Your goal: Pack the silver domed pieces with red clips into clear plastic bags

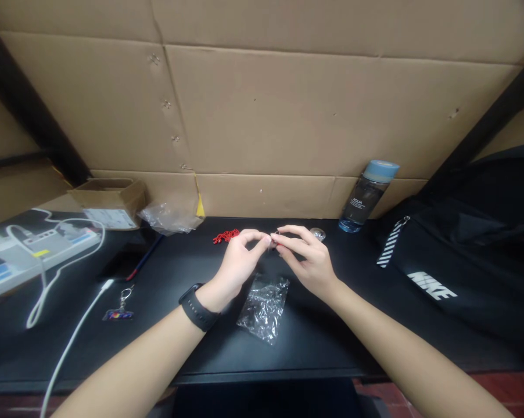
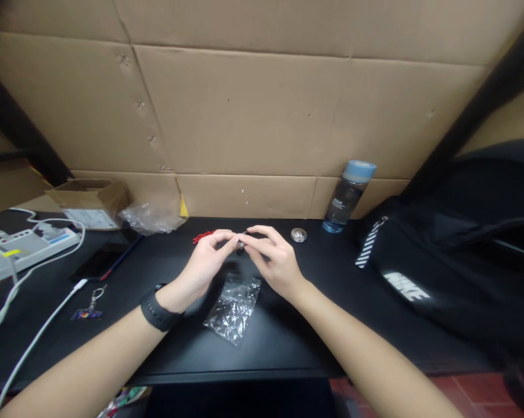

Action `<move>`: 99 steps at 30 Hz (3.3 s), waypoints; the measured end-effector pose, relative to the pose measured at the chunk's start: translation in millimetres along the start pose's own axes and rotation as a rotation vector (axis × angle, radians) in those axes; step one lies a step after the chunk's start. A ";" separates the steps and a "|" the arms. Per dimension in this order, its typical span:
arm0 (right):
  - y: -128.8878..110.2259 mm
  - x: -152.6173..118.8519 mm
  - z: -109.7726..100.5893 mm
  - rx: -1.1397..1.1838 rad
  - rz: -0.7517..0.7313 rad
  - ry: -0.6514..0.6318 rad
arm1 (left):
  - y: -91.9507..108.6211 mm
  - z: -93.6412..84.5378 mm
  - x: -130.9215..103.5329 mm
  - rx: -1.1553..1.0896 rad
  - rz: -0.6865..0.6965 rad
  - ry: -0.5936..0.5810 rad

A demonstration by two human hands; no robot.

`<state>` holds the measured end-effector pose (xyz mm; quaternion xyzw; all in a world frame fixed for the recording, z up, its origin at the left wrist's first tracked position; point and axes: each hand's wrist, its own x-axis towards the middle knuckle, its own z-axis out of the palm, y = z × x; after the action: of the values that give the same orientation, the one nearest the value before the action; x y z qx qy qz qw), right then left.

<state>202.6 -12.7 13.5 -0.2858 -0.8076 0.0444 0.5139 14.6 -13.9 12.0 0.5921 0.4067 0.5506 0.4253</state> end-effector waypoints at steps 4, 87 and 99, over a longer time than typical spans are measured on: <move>-0.2 0.6 -0.6 0.054 0.034 0.000 | -0.7 0.4 -0.2 -0.016 -0.016 0.010; 40.5 0.5 -20.9 -0.088 0.141 -0.787 | -19.9 -49.1 13.9 0.971 0.244 -0.829; 46.5 -0.3 -19.8 -0.047 0.146 -0.791 | -14.4 -45.9 12.0 1.001 0.213 -0.840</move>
<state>239.0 21.5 5.5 -0.3150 -0.9214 0.1690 0.1524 -30.6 4.5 3.4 0.9197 0.3520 0.0564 0.1644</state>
